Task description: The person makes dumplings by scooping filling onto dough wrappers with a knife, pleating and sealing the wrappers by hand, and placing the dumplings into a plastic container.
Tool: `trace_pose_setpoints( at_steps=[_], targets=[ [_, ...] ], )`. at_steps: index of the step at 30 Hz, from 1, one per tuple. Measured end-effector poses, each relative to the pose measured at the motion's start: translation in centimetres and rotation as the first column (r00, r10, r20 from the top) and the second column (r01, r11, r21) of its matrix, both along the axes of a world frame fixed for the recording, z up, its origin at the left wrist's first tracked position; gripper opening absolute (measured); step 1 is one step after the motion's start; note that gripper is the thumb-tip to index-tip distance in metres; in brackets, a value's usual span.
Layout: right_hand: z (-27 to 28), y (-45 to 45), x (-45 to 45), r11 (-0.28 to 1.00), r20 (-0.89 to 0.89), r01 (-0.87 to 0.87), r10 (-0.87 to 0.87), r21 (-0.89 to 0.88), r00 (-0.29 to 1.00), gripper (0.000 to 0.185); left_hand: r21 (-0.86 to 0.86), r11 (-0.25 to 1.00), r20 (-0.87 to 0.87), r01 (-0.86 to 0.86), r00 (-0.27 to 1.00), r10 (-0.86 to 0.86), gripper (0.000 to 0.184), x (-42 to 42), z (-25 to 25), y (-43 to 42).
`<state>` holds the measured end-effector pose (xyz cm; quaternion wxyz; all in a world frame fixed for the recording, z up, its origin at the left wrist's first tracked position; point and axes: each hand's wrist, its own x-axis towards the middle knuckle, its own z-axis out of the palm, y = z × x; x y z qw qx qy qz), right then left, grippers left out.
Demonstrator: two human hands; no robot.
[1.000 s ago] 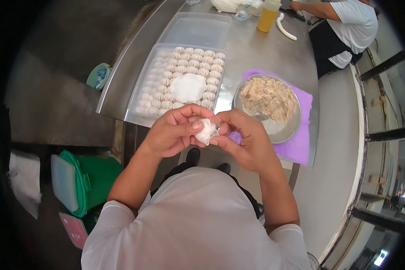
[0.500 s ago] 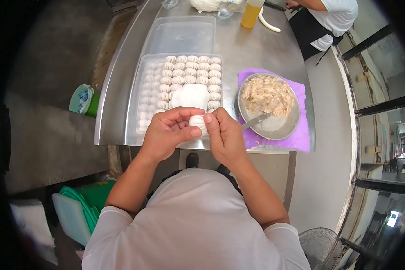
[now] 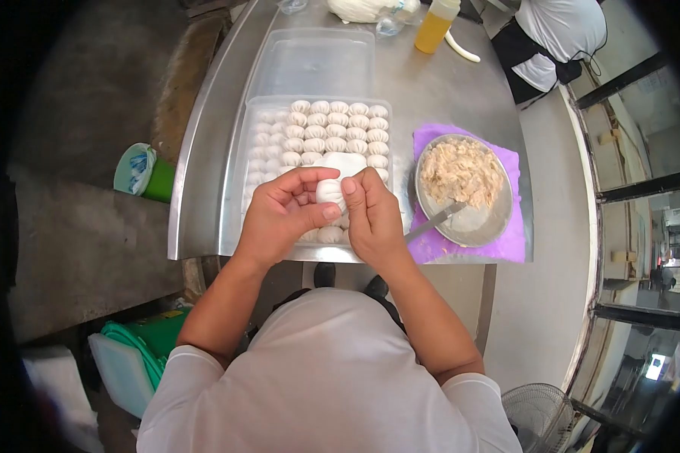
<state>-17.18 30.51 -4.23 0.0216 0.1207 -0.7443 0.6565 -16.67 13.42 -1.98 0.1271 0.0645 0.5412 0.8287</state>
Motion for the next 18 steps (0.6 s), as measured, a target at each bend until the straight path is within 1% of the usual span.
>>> trace_pose_setpoints(
  at_steps=[2,3,5,6,8,9,10,11,12,13,14,15,16,18],
  targets=[
    [0.0,-0.4,-0.5,0.995,-0.033,0.032,-0.029,0.092,0.999,0.031,-0.002,0.998,-0.051,-0.064,0.997,0.064,0.035,-0.1,-0.3,0.1],
    [0.1,-0.7,-0.7,0.996,-0.035,0.023,-0.02,0.089,0.999,0.031,-0.005,0.997,-0.053,-0.074,0.996,0.073,0.035,-0.2,-0.4,-0.1],
    [0.3,-1.0,-1.1,0.999,0.178,0.038,-0.036,-0.009,0.983,0.029,-0.005,0.997,-0.087,-0.074,0.994,0.074,0.037,-0.7,-0.6,-0.3],
    [0.1,-1.0,-1.4,0.999,0.177,0.032,-0.029,-0.011,0.984,0.029,-0.008,0.997,-0.087,-0.08,0.993,0.079,0.037,-1.0,-0.3,-0.5],
    [-0.3,-1.2,-2.3,0.981,0.274,0.012,0.042,-0.191,0.961,0.029,-0.134,0.983,-0.098,-0.125,0.989,0.113,0.039,-2.1,0.4,-1.6],
    [-0.2,-1.0,-2.5,0.981,0.272,0.003,0.051,-0.195,0.961,0.029,-0.258,0.95,-0.123,-0.173,0.982,0.146,0.045,-3.1,-0.1,-2.5],
    [0.0,-0.7,-2.6,0.942,0.332,0.027,0.092,-0.336,0.939,0.028,-0.262,0.948,-0.126,-0.182,0.98,0.153,0.045,-4.5,-0.5,-3.7],
    [0.2,-0.3,-2.9,0.882,0.382,0.059,0.141,-0.467,0.913,0.026,-0.443,0.845,-0.239,-0.3,0.948,0.211,0.044,-6.3,-0.9,-5.0],
    [0.2,0.2,-3.1,0.88,0.375,0.049,0.15,-0.473,0.915,0.026,-0.587,0.694,-0.359,-0.417,0.902,0.238,0.043,-7.9,-1.1,-6.1],
    [0.1,0.7,-3.2,0.918,0.353,0.021,0.132,-0.397,0.926,0.025,-0.589,0.688,-0.366,-0.425,0.899,0.243,0.043,-9.3,-1.3,-7.0],
    [-0.1,1.1,-3.1,0.949,0.333,-0.003,0.114,-0.316,0.936,0.024,-0.687,0.529,-0.438,-0.498,0.865,0.245,0.04,-10.4,-1.6,-7.7],
    [0.2,1.3,-2.9,0.961,0.352,-0.01,0.111,-0.275,0.93,0.022,-0.752,0.352,-0.508,-0.558,0.83,0.231,0.038,-11.5,-1.9,-8.2],
    [0.2,1.5,-2.7,0.961,0.349,-0.016,0.117,-0.278,0.93,0.022,-0.751,0.346,-0.51,-0.562,0.827,0.234,0.038,-12.5,-2.5,-8.4],
    [-0.2,2.0,-2.2,0.976,0.365,-0.068,0.141,-0.205,0.92,0.022,-0.827,0.193,-0.504,-0.528,0.849,0.16,0.03,-14.3,-4.0,-8.5]
  ],
)
